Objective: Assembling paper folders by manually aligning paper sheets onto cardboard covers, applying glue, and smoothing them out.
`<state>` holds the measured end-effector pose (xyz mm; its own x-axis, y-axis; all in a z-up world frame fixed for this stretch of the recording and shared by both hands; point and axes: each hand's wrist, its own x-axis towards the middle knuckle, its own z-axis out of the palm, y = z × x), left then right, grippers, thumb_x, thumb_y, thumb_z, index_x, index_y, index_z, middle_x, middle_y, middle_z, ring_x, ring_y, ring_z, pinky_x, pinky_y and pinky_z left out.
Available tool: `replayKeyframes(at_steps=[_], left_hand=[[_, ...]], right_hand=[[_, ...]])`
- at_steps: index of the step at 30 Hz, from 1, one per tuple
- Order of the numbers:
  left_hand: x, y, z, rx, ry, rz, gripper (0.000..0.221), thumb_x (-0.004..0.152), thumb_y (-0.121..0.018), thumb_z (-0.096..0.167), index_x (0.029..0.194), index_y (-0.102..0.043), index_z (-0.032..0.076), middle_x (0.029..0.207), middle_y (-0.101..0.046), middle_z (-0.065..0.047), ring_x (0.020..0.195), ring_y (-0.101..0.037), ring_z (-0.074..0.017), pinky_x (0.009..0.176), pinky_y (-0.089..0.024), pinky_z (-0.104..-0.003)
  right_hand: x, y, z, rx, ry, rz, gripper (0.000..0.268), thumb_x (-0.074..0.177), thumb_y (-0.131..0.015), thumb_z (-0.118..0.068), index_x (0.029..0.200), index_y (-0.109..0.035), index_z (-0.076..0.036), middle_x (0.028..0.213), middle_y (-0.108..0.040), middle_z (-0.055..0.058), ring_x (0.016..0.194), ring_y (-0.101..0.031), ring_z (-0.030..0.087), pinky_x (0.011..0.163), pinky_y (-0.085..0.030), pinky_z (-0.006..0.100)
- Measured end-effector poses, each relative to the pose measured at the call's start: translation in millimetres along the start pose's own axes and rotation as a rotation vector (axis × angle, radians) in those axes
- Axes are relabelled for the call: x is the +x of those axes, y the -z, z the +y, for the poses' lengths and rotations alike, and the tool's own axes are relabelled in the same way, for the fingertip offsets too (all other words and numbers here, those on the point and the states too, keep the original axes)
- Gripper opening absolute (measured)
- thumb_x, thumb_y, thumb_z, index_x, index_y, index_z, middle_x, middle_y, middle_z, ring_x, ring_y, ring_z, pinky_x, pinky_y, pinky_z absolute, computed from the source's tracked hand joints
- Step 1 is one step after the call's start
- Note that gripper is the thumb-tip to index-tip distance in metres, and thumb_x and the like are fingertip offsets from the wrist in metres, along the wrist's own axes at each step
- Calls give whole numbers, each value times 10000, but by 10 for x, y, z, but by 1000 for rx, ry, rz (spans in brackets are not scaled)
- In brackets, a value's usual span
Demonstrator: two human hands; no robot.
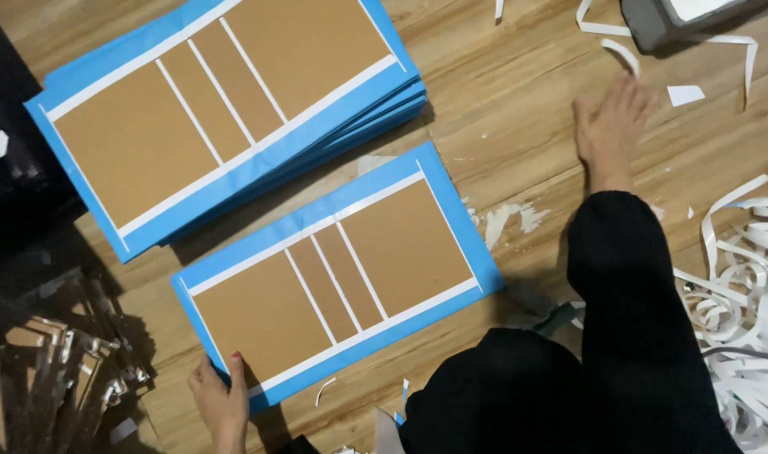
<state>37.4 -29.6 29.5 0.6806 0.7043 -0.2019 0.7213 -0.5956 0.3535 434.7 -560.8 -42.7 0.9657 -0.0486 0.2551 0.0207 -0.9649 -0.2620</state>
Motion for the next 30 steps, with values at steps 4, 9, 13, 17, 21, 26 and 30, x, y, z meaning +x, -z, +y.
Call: replayKeyframes(at_steps=[4,9,13,17,21,26,30], left_hand=[[29,2,9,-6,20,-5,614,894,-410,402,1286,-394,-72,1063,-416,-240,933,-451,-363,794,-379,-403],[31,-5,7,-51,-25,15,597,902,-427,374,1280,-400,-87,1031,-430,-246,926,-450,-358,789,-379,-397],[16,19,-60,-89,-44,0,580,899,-423,373,1288,-403,-56,1064,-434,-248,956,-449,-359,820,-371,-397],[-13,64,-122,-169,-27,-46,584,888,-421,396,1281,-409,-36,1096,-414,-241,963,-458,-368,843,-367,-399],[-53,44,-271,-187,-168,-20,590,876,-447,403,1256,-426,-47,1047,-487,-275,973,-453,-387,848,-368,-409],[-153,38,-353,-168,-207,-21,598,868,-493,349,1309,-364,-34,1131,-456,-293,980,-481,-423,852,-384,-430],[-367,184,-254,-189,-229,-57,590,855,-516,286,1338,-323,7,1142,-466,-282,1000,-485,-421,849,-390,-436]], right_hand=[[-107,175,609,-35,-170,-48,711,974,-410,-388,1326,-236,205,1366,-252,379,1252,-158,486,989,-50,530],[-641,254,1124,-145,-290,-14,806,994,-358,-479,1314,-242,251,1338,-268,439,1239,-192,515,966,29,533],[-1328,427,1214,-298,-257,115,811,1046,-396,-488,1260,-320,291,1255,-386,475,1183,-318,538,959,-34,552],[-2090,671,1312,-345,-232,114,741,1022,-432,-435,1232,-357,272,1204,-431,455,1132,-376,527,987,-60,545],[-2864,745,1617,-443,-356,-17,845,1007,-315,-568,1264,-344,237,1232,-417,405,1165,-351,466,990,7,549],[-3669,1062,1789,-465,-394,-145,825,985,-309,-604,1183,-470,180,1179,-497,378,1077,-412,459,962,-122,561],[-4114,1308,1844,-403,-371,-194,798,962,-302,-558,1243,-446,174,1197,-479,378,1046,-448,485,926,-240,526]])
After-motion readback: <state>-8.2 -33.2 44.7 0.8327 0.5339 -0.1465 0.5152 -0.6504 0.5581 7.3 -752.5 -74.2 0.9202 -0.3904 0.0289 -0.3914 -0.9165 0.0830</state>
